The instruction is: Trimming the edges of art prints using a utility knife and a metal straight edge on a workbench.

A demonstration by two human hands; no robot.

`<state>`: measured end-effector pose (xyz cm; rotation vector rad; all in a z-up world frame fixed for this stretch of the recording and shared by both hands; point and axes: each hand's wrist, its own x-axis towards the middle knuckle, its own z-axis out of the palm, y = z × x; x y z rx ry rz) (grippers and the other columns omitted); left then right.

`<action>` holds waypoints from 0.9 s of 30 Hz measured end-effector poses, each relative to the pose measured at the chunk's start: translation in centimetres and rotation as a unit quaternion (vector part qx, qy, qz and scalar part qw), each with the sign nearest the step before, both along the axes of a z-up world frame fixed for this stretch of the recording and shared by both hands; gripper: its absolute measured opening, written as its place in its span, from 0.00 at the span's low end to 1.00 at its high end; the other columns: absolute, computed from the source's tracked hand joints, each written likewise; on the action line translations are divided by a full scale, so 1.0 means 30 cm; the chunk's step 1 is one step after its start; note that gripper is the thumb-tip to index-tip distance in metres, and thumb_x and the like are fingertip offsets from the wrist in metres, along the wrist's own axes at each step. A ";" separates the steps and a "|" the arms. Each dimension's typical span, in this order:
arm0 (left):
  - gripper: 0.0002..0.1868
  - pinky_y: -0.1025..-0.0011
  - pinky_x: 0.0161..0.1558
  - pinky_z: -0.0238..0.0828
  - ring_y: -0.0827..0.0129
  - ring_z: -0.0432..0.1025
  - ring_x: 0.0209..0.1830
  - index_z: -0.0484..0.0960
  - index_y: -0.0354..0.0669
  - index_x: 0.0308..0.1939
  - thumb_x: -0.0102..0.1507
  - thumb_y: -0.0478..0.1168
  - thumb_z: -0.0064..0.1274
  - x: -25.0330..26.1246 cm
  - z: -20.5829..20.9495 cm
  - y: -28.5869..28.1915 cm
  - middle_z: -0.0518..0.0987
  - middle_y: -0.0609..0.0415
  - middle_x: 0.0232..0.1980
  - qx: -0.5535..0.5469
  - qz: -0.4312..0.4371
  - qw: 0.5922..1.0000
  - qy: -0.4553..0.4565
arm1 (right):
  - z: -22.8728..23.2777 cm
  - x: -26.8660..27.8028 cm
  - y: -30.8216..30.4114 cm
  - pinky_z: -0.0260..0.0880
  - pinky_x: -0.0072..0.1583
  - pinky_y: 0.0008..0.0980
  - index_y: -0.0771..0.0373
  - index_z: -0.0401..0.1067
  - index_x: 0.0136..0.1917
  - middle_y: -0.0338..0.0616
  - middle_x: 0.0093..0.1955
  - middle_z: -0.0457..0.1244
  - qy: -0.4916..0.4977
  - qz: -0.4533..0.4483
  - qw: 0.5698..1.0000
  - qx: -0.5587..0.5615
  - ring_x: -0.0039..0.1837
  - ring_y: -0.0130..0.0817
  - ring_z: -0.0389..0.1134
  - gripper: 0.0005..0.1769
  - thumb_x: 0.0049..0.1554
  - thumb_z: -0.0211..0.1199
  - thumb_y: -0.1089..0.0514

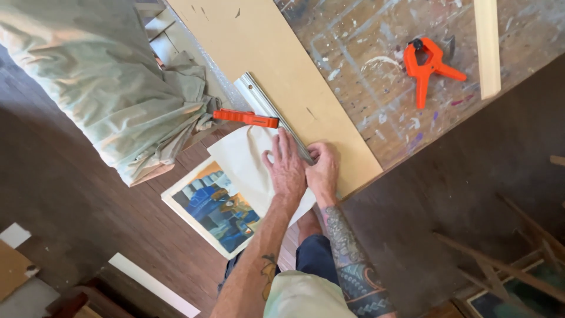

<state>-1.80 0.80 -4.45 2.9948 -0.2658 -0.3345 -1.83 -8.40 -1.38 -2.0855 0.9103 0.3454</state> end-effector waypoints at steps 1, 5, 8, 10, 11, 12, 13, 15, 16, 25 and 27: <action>0.44 0.45 0.65 0.55 0.58 0.54 0.77 0.65 0.42 0.75 0.54 0.44 0.57 0.004 -0.002 0.001 0.55 0.47 0.82 -0.001 -0.005 1.000 -0.004 | 0.005 0.006 0.002 0.71 0.54 0.40 0.51 0.76 0.52 0.40 0.45 0.69 -0.002 -0.019 1.000 -0.004 0.49 0.40 0.73 0.21 0.45 0.78 0.55; 0.44 0.46 0.65 0.55 0.57 0.55 0.76 0.64 0.40 0.75 0.54 0.44 0.57 0.018 0.011 0.017 0.56 0.45 0.81 -0.018 -0.029 0.999 0.000 | -0.032 -0.025 0.054 0.72 0.50 0.32 0.49 0.77 0.47 0.37 0.41 0.71 -0.010 -0.065 0.998 -0.020 0.44 0.33 0.73 0.17 0.45 0.78 0.57; 0.49 0.51 0.65 0.59 0.57 0.55 0.76 0.61 0.40 0.75 0.53 0.49 0.64 0.089 0.123 0.074 0.54 0.45 0.80 -0.041 -0.075 0.992 0.097 | -0.012 -0.020 0.073 0.73 0.50 0.27 0.46 0.79 0.47 0.32 0.40 0.72 -0.001 -0.077 0.997 -0.026 0.43 0.26 0.74 0.15 0.45 0.77 0.57; 0.40 0.54 0.60 0.65 0.62 0.63 0.69 0.69 0.48 0.70 0.54 0.50 0.63 0.155 0.039 0.170 0.64 0.52 0.72 -0.092 -0.139 0.982 0.094 | -0.032 -0.017 0.065 0.73 0.50 0.30 0.48 0.79 0.47 0.34 0.40 0.72 0.001 -0.070 0.997 -0.032 0.43 0.28 0.74 0.15 0.45 0.76 0.58; 0.32 0.56 0.55 0.70 0.66 0.71 0.62 0.77 0.57 0.64 0.54 0.51 0.62 0.178 -0.001 0.227 0.74 0.60 0.64 -0.139 -0.200 0.965 0.099 | -0.041 -0.028 0.071 0.73 0.50 0.32 0.50 0.80 0.46 0.36 0.40 0.72 0.009 -0.060 0.998 -0.034 0.43 0.31 0.74 0.14 0.45 0.75 0.59; 0.32 0.56 0.55 0.70 0.66 0.71 0.62 0.77 0.57 0.64 0.54 0.51 0.62 0.258 -0.021 0.328 0.74 0.60 0.64 -0.135 -0.203 0.965 0.100 | 0.000 -0.010 0.089 0.73 0.50 0.32 0.50 0.80 0.46 0.36 0.40 0.72 0.009 -0.064 0.997 -0.031 0.43 0.31 0.74 0.14 0.45 0.75 0.59; 0.28 0.56 0.51 0.71 0.61 0.73 0.57 0.77 0.53 0.60 0.54 0.43 0.58 0.336 -0.046 0.402 0.75 0.56 0.56 -0.139 -0.199 0.969 0.036 | 0.044 0.003 0.084 0.73 0.51 0.32 0.49 0.80 0.46 0.37 0.40 0.71 0.009 -0.067 0.998 -0.011 0.43 0.31 0.73 0.13 0.45 0.75 0.57; 0.26 0.57 0.47 0.72 0.57 0.75 0.52 0.77 0.50 0.57 0.54 0.34 0.53 0.487 -0.083 0.506 0.76 0.53 0.48 -0.147 -0.196 0.969 -0.025 | 0.088 0.013 0.078 0.72 0.52 0.31 0.49 0.80 0.45 0.37 0.40 0.71 0.012 -0.074 0.997 0.005 0.43 0.30 0.72 0.12 0.46 0.74 0.56; 0.37 0.54 0.53 0.70 0.57 0.72 0.59 0.74 0.52 0.64 0.48 0.44 0.58 0.560 -0.094 0.539 0.74 0.53 0.57 -0.081 -0.215 0.971 0.062 | 0.090 0.010 0.079 0.72 0.52 0.32 0.50 0.80 0.45 0.38 0.40 0.70 0.010 -0.077 0.997 0.009 0.43 0.30 0.72 0.11 0.46 0.74 0.56; 0.26 0.53 0.51 0.77 0.52 0.82 0.49 0.84 0.56 0.50 0.48 0.53 0.57 0.747 -0.147 0.481 0.85 0.56 0.43 0.047 -0.310 0.890 0.333 | 0.073 0.020 0.080 0.72 0.52 0.32 0.48 0.81 0.44 0.38 0.41 0.68 0.034 -0.065 0.997 -0.012 0.42 0.31 0.71 0.09 0.47 0.73 0.53; 0.21 0.54 0.50 0.78 0.53 0.82 0.47 0.84 0.54 0.46 0.49 0.50 0.57 0.754 -0.141 0.480 0.85 0.55 0.40 0.041 -0.321 0.888 0.327 | 0.080 0.030 0.085 0.72 0.52 0.34 0.49 0.81 0.44 0.39 0.42 0.68 0.036 -0.060 0.997 -0.012 0.43 0.33 0.71 0.09 0.48 0.72 0.54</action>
